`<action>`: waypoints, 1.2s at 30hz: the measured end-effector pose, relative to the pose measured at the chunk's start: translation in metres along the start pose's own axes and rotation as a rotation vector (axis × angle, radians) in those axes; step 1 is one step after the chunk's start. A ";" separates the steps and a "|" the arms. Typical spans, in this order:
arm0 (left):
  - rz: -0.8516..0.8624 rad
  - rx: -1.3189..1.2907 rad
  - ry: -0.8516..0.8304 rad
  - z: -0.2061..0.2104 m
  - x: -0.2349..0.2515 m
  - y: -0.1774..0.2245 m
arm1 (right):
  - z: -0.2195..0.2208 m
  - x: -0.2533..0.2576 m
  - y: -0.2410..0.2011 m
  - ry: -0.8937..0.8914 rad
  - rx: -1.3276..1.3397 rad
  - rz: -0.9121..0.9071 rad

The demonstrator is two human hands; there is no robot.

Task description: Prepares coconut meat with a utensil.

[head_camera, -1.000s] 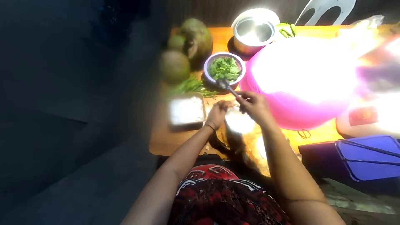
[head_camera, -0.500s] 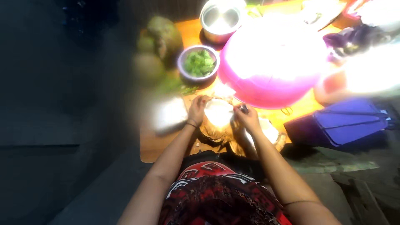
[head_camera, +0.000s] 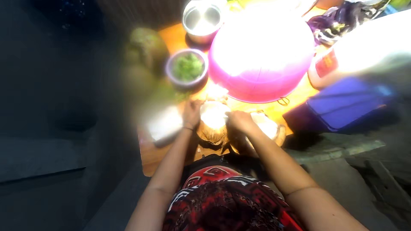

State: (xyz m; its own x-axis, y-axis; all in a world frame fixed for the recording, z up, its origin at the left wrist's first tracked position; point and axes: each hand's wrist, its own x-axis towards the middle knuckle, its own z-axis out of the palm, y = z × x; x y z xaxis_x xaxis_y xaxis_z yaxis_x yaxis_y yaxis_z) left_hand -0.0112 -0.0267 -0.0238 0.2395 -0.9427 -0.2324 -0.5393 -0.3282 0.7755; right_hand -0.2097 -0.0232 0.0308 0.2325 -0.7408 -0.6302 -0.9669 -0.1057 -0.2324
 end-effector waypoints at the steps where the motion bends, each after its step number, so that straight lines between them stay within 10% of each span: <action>1: 0.003 -0.002 0.012 0.001 0.000 -0.001 | 0.003 0.002 0.002 0.007 -0.009 -0.030; 28: 0.144 -0.052 0.089 0.007 0.011 -0.017 | 0.013 0.025 -0.002 0.130 0.316 -0.145; 36: 0.130 -0.031 0.083 0.006 0.013 -0.017 | -0.016 0.013 0.005 0.003 -0.011 -0.153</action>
State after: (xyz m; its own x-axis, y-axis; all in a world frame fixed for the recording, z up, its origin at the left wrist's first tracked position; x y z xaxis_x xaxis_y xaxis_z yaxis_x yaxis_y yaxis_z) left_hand -0.0034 -0.0337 -0.0438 0.2357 -0.9684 -0.0809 -0.5449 -0.2006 0.8141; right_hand -0.2135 -0.0443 0.0330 0.3771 -0.7173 -0.5859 -0.9212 -0.2249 -0.3176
